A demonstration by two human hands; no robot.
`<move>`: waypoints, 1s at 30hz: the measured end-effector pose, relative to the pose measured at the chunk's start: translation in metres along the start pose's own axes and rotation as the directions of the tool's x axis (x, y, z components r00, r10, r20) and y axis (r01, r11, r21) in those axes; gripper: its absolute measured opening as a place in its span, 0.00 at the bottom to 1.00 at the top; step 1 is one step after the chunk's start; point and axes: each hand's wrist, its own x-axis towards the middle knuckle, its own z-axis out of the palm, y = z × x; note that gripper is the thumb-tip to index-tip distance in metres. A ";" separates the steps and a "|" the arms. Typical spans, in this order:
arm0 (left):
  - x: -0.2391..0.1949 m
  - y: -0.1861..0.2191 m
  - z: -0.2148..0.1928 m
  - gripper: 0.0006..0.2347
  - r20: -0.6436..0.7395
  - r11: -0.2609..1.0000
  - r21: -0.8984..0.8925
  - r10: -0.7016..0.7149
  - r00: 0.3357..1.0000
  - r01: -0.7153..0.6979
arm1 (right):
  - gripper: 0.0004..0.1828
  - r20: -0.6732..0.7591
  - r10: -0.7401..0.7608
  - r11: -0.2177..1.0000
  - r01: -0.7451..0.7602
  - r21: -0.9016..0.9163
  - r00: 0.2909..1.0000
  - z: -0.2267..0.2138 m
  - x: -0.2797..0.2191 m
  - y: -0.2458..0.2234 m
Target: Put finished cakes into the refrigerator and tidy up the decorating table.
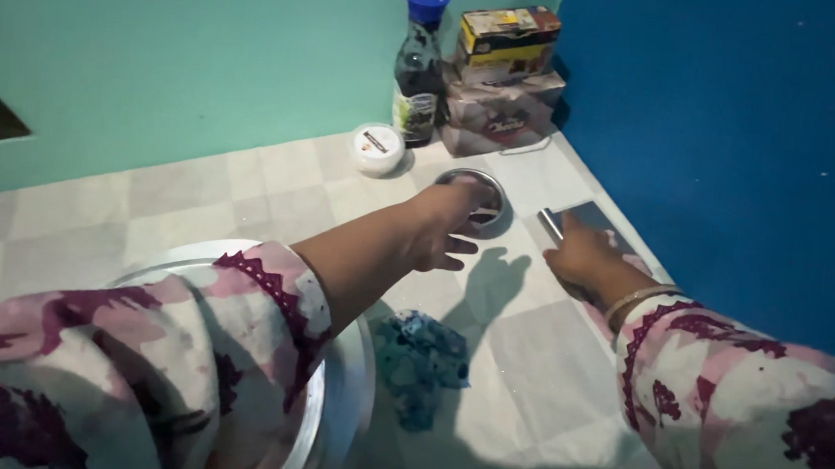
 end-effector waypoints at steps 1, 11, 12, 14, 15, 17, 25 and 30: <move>-0.001 0.000 -0.003 0.24 0.009 1.000 -0.006 0.002 1.000 -0.002 | 0.43 0.059 0.018 0.999 -0.016 -0.037 0.998 0.000 -0.003 -0.002; 0.009 -0.005 -0.006 0.28 -0.034 0.998 -0.067 -0.012 0.999 0.010 | 0.24 0.071 0.141 0.989 -0.144 0.042 0.987 -0.021 -0.038 -0.019; 0.008 -0.004 -0.006 0.28 -0.032 0.998 -0.067 -0.010 0.999 0.008 | 0.24 0.069 0.142 0.989 -0.145 0.042 0.987 -0.030 -0.037 -0.022; 0.006 -0.002 -0.004 0.27 -0.040 0.997 -0.075 -0.004 0.999 0.001 | 0.21 -0.043 0.245 0.963 -0.238 0.129 0.969 -0.047 -0.033 -0.026; 0.004 -0.001 -0.003 0.27 -0.038 0.997 -0.074 0.000 0.999 -0.002 | 0.21 -0.047 0.246 0.963 -0.238 0.128 0.968 -0.050 -0.025 -0.018; -0.001 0.002 -0.004 0.25 -0.025 0.998 -0.062 0.020 0.999 -0.022 | 0.23 -0.108 0.257 0.932 -0.216 0.292 0.960 -0.056 -0.008 -0.003; -0.005 0.011 -0.020 0.21 0.002 0.997 -0.053 0.057 0.998 -0.056 | 0.15 -0.164 0.189 0.635 0.007 0.772 0.968 -0.122 0.016 -0.027; -0.036 0.023 -0.048 0.24 -0.063 0.983 -0.133 0.119 0.991 -0.126 | 0.15 -0.226 -0.085 0.351 0.242 0.905 0.970 -0.166 -0.003 -0.095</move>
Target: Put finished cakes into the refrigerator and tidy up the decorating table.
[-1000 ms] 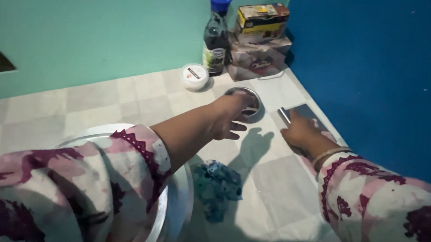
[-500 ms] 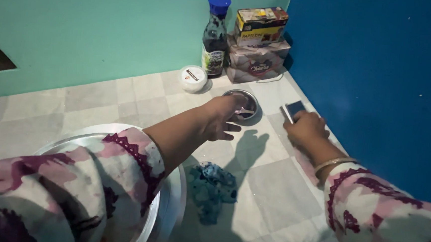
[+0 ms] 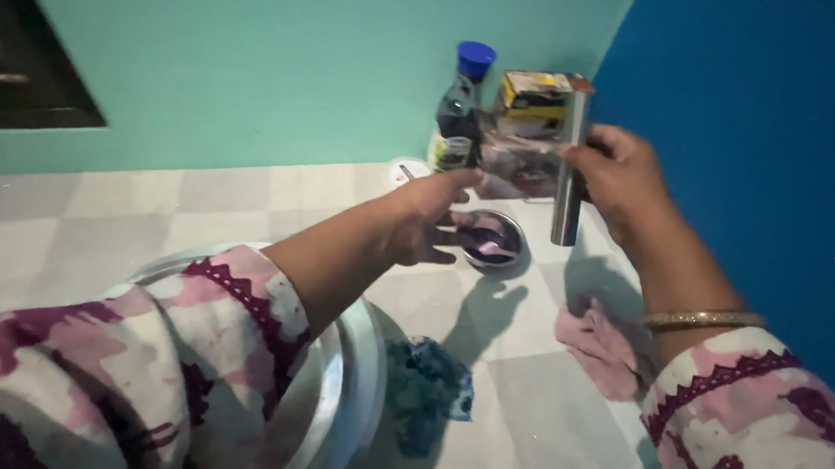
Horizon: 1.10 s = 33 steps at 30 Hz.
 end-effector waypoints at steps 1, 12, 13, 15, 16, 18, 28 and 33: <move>-0.014 0.005 -0.007 0.26 -0.001 0.998 -0.056 0.041 0.999 -0.041 | 0.17 0.127 -0.103 0.994 0.108 -0.034 0.987 0.014 -0.007 -0.015; -0.106 0.000 -0.133 0.17 -0.205 0.895 -0.350 0.215 0.955 -0.277 | 0.24 0.716 -0.378 0.629 0.730 -0.267 0.587 0.166 -0.069 -0.088; -0.120 -0.003 -0.139 0.16 -0.233 0.856 -0.422 0.214 0.949 -0.297 | 0.25 0.689 -0.429 0.609 0.750 -0.258 0.584 0.175 -0.066 -0.086; -0.147 -0.011 -0.152 0.15 -0.279 0.804 -0.494 0.212 0.937 -0.330 | 0.26 0.670 -0.483 0.586 0.777 -0.231 0.564 0.192 -0.059 -0.077; -0.160 -0.014 -0.159 0.17 -0.328 0.811 -0.459 0.226 0.917 -0.364 | 0.32 0.563 -0.356 0.825 0.534 -0.186 0.746 0.201 -0.055 -0.071; -0.175 -0.022 -0.175 0.18 -0.386 0.813 -0.425 0.235 0.892 -0.398 | 0.38 0.479 -0.161 0.967 0.234 -0.096 0.863 0.215 -0.053 -0.066; -0.168 -0.039 -0.216 0.16 -0.431 0.812 -0.453 0.162 0.888 -0.368 | 0.12 0.747 0.379 0.570 -0.773 0.277 0.547 0.252 -0.045 -0.038; -0.142 -0.042 -0.227 0.13 -0.429 0.841 -0.423 0.143 0.892 -0.338 | 0.13 0.723 0.371 0.583 -0.752 0.308 0.583 0.251 -0.037 -0.028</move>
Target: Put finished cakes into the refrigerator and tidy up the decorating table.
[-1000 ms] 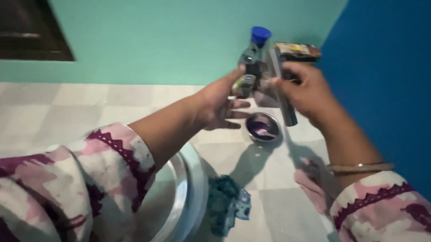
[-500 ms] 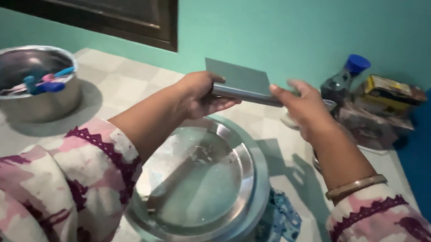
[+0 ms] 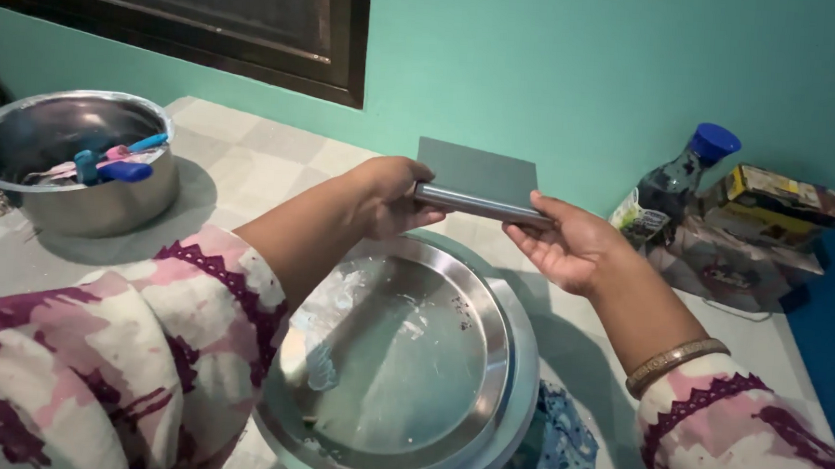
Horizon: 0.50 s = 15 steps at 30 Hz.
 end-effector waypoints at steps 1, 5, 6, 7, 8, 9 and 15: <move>0.004 -0.002 0.002 0.12 -0.043 1.000 0.003 -0.018 0.999 0.018 | 0.12 -0.030 -0.022 0.999 0.023 0.031 0.999 0.002 -0.003 0.001; 0.034 -0.009 0.006 0.10 -0.130 0.999 0.018 -0.029 0.991 0.032 | 0.11 -0.096 -0.004 0.989 0.018 0.149 0.995 -0.016 0.019 0.007; 0.040 -0.009 0.008 0.10 -0.131 0.999 0.018 -0.033 0.991 0.035 | 0.11 -0.098 -0.001 0.988 0.016 0.151 0.995 -0.024 0.026 0.009; 0.046 -0.009 0.010 0.11 -0.084 0.998 0.061 -0.029 0.996 0.034 | 0.12 -0.136 0.040 0.978 -0.011 0.209 0.990 -0.032 0.033 0.011; 0.051 -0.008 0.010 0.13 -0.042 0.994 0.102 -0.026 0.999 0.030 | 0.13 -0.166 0.086 0.963 -0.039 0.266 0.982 -0.037 0.041 0.013; 0.047 -0.006 0.013 0.13 -0.048 0.994 0.100 -0.027 0.998 0.032 | 0.13 -0.164 0.091 0.963 -0.045 0.266 0.982 -0.053 0.058 0.015; 0.055 -0.008 -0.008 0.27 -0.136 0.985 0.164 -0.029 0.990 0.051 | 0.14 -0.308 0.181 0.952 -0.088 0.292 0.934 -0.162 0.190 0.032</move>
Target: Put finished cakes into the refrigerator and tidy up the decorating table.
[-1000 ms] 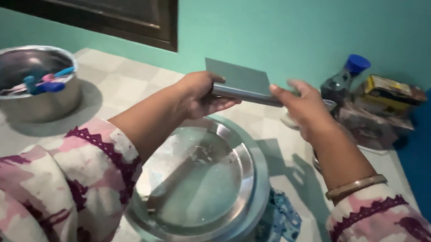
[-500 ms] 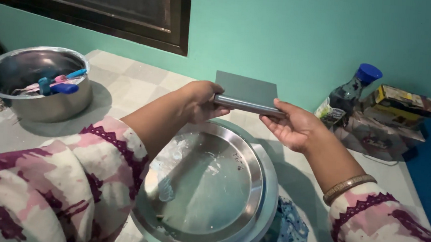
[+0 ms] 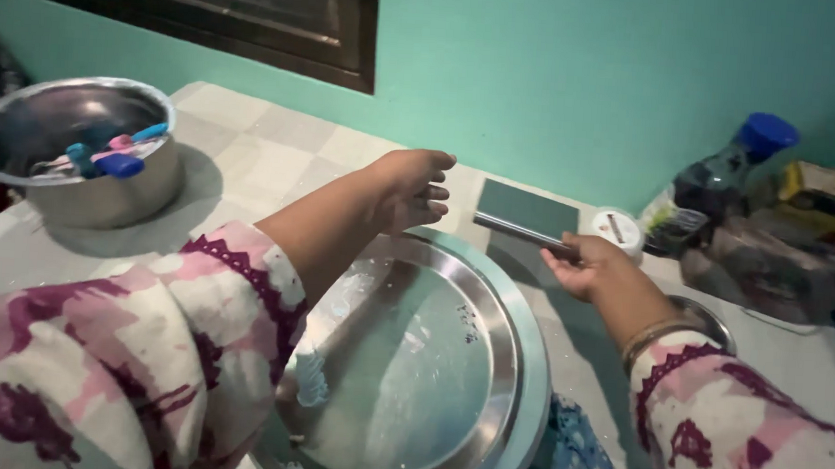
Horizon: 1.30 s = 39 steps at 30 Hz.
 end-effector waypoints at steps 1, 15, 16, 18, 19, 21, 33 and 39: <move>-0.005 -0.001 -0.003 0.26 -0.018 1.000 0.005 -0.002 1.000 0.002 | 0.14 -0.036 0.003 1.000 -0.003 0.005 0.999 -0.004 0.020 -0.002; -0.013 -0.002 -0.028 0.25 -0.080 0.997 -0.082 0.007 0.997 -0.013 | 0.16 -0.189 0.001 1.000 -0.006 -0.027 0.982 0.001 0.065 -0.004; -0.013 -0.002 -0.024 0.24 -0.095 0.997 -0.083 0.000 0.995 -0.007 | 0.17 -0.229 -0.016 0.998 0.003 -0.056 0.973 0.007 0.055 -0.006; -0.011 -0.002 -0.016 0.24 -0.102 0.997 -0.077 -0.010 0.995 0.002 | 0.19 -0.274 -0.036 0.997 0.015 -0.077 0.961 0.011 0.036 -0.016; -0.011 -0.003 -0.014 0.24 -0.092 0.998 -0.064 0.006 0.996 -0.012 | 0.19 -0.271 -0.041 0.997 0.021 -0.079 0.962 0.010 0.029 -0.020; -0.009 -0.005 -0.013 0.24 -0.083 0.998 -0.050 0.018 0.996 -0.022 | 0.20 -0.261 -0.052 0.996 0.031 -0.084 0.964 0.008 0.022 -0.025; -0.006 -0.002 -0.019 0.24 -0.094 0.999 -0.034 0.001 0.996 -0.005 | 0.23 -0.156 -0.145 0.980 0.120 -0.161 0.977 0.025 0.043 -0.062; -0.003 0.000 -0.015 0.24 -0.078 0.999 -0.032 0.021 0.997 -0.024 | 0.23 -0.162 -0.174 0.954 0.125 -0.272 0.971 0.042 0.095 -0.045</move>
